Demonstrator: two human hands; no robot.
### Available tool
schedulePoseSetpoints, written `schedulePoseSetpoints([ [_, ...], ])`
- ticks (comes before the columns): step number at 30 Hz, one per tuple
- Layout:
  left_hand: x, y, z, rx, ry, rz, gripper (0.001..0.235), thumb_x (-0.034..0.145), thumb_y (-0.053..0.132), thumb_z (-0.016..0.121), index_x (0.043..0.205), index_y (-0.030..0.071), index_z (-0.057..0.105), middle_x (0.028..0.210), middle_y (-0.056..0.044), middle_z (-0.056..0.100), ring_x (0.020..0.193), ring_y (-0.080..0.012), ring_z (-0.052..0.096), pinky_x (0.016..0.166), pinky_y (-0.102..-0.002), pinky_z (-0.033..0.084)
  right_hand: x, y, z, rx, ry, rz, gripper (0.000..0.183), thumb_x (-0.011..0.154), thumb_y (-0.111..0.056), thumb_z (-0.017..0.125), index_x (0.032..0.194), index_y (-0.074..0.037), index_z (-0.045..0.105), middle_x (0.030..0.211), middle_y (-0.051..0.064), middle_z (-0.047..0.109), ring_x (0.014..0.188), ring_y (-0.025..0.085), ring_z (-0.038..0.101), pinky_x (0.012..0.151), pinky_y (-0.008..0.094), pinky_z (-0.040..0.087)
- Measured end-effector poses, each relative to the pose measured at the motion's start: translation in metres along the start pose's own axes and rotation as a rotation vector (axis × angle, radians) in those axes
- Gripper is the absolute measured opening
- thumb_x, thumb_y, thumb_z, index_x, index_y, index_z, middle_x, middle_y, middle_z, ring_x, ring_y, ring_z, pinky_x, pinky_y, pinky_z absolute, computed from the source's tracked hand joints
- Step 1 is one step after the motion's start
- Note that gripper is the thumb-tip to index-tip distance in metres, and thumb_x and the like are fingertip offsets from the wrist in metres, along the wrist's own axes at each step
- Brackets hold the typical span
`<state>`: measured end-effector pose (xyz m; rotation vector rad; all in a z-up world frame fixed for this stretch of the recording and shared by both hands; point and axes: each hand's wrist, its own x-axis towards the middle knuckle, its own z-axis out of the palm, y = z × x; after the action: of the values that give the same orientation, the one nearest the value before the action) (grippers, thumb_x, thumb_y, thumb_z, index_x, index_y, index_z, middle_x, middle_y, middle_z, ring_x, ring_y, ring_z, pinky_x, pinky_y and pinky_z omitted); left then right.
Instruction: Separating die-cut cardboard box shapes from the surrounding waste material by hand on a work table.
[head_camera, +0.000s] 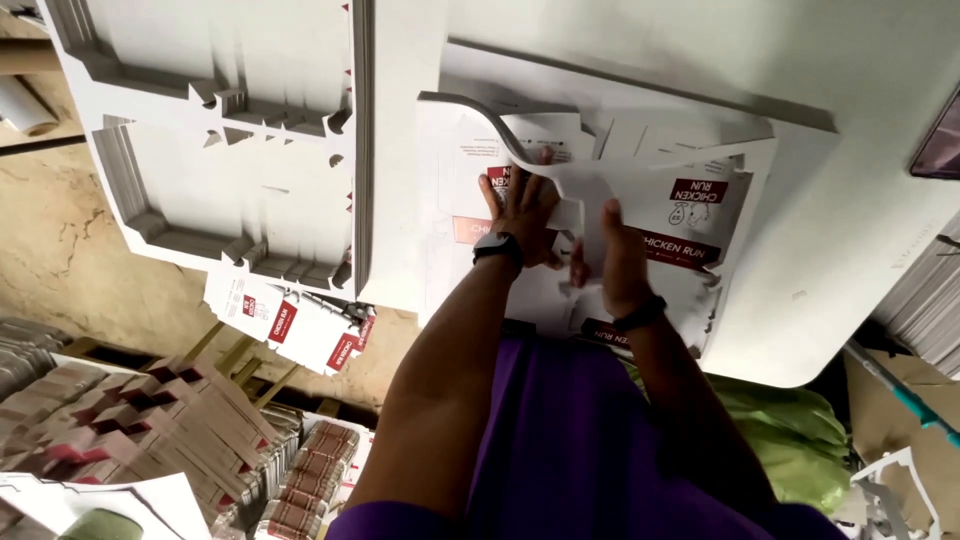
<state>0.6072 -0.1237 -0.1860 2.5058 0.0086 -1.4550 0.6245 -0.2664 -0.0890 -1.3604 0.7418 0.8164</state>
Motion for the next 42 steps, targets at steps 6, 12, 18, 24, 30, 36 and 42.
schedulePoseSetpoints([
  [6, 0.006, -0.002, 0.008, 0.040, 0.041, 0.009, 0.120, 0.056, 0.070, 0.086, 0.159, 0.035, 0.035, 0.173, 0.000, 0.000, 0.155, -0.0391, -0.017, 0.115, -0.081, -0.016, -0.017, 0.001, 0.018, -0.031, 0.006, -0.112, 0.081, 0.101, -0.071, 0.043, 0.069, -0.001, 0.069, 0.047, 0.015, 0.057, 0.041, 0.024, 0.063, 0.045, 0.036, 0.056],
  [12, 0.019, -0.020, 0.053, 0.163, 0.668, 0.205, 0.065, 0.092, 0.039, 0.070, 0.152, 0.027, 0.050, 0.159, -0.013, 0.033, 0.155, -0.0448, 0.006, 0.109, -0.088, 0.006, 0.017, 0.023, 0.019, -0.281, 0.066, -0.334, 0.056, 0.105, -0.054, 0.058, 0.105, 0.001, 0.066, 0.081, 0.011, 0.064, 0.078, 0.022, 0.063, 0.076, 0.043, 0.053],
  [18, -0.020, -0.061, 0.024, -0.176, 0.966, 0.408, 0.096, 0.093, 0.034, 0.083, 0.165, 0.007, 0.025, 0.169, -0.023, 0.018, 0.155, -0.0448, 0.008, 0.119, -0.072, 0.001, 0.014, 0.027, 0.026, -0.211, 0.027, -0.278, 0.060, 0.107, -0.057, 0.047, 0.121, 0.000, 0.057, 0.070, 0.011, 0.071, 0.058, 0.018, 0.071, 0.055, 0.033, 0.056],
  [24, -0.014, -0.136, 0.013, -0.816, 0.860, -0.048, 0.082, 0.107, 0.040, 0.065, 0.165, 0.015, 0.013, 0.158, -0.017, 0.038, 0.145, -0.0337, 0.044, 0.120, -0.048, 0.038, -0.020, 0.021, 0.037, -0.215, 0.057, -0.377, 0.055, 0.104, -0.053, 0.051, 0.102, 0.001, 0.062, 0.065, 0.012, 0.069, 0.056, 0.018, 0.068, 0.055, 0.033, 0.060],
  [30, -0.064, -0.138, -0.052, -0.989, 0.800, 0.001, 0.049, 0.098, 0.034, 0.076, 0.138, 0.012, 0.057, 0.120, -0.008, 0.066, 0.116, -0.0247, 0.066, 0.093, -0.037, 0.056, -0.038, 0.013, 0.028, -0.117, 0.039, -0.443, 0.049, 0.104, -0.049, 0.056, 0.087, -0.004, 0.064, 0.062, 0.012, 0.070, 0.053, 0.019, 0.069, 0.052, 0.033, 0.060],
  [36, -0.092, -0.121, -0.087, -1.133, 0.573, 0.066, 0.065, 0.100, 0.041, 0.073, 0.147, 0.007, 0.044, 0.126, -0.016, 0.060, 0.118, -0.0285, 0.059, 0.102, -0.046, 0.047, -0.056, 0.005, 0.031, -0.134, 0.009, -0.490, 0.049, 0.105, -0.046, 0.056, 0.078, -0.005, 0.062, 0.057, 0.012, 0.067, 0.051, 0.020, 0.068, 0.053, 0.033, 0.060],
  [42, -0.064, -0.157, -0.092, -1.006, 0.415, 0.157, 0.059, 0.093, 0.047, 0.079, 0.133, 0.007, 0.061, 0.106, -0.012, 0.068, 0.104, -0.0228, 0.064, 0.089, -0.044, 0.051, -0.021, 0.035, 0.007, -0.109, 0.021, -0.527, 0.060, 0.104, -0.054, 0.055, 0.071, -0.005, 0.065, 0.056, 0.011, 0.068, 0.052, 0.019, 0.069, 0.055, 0.034, 0.061],
])
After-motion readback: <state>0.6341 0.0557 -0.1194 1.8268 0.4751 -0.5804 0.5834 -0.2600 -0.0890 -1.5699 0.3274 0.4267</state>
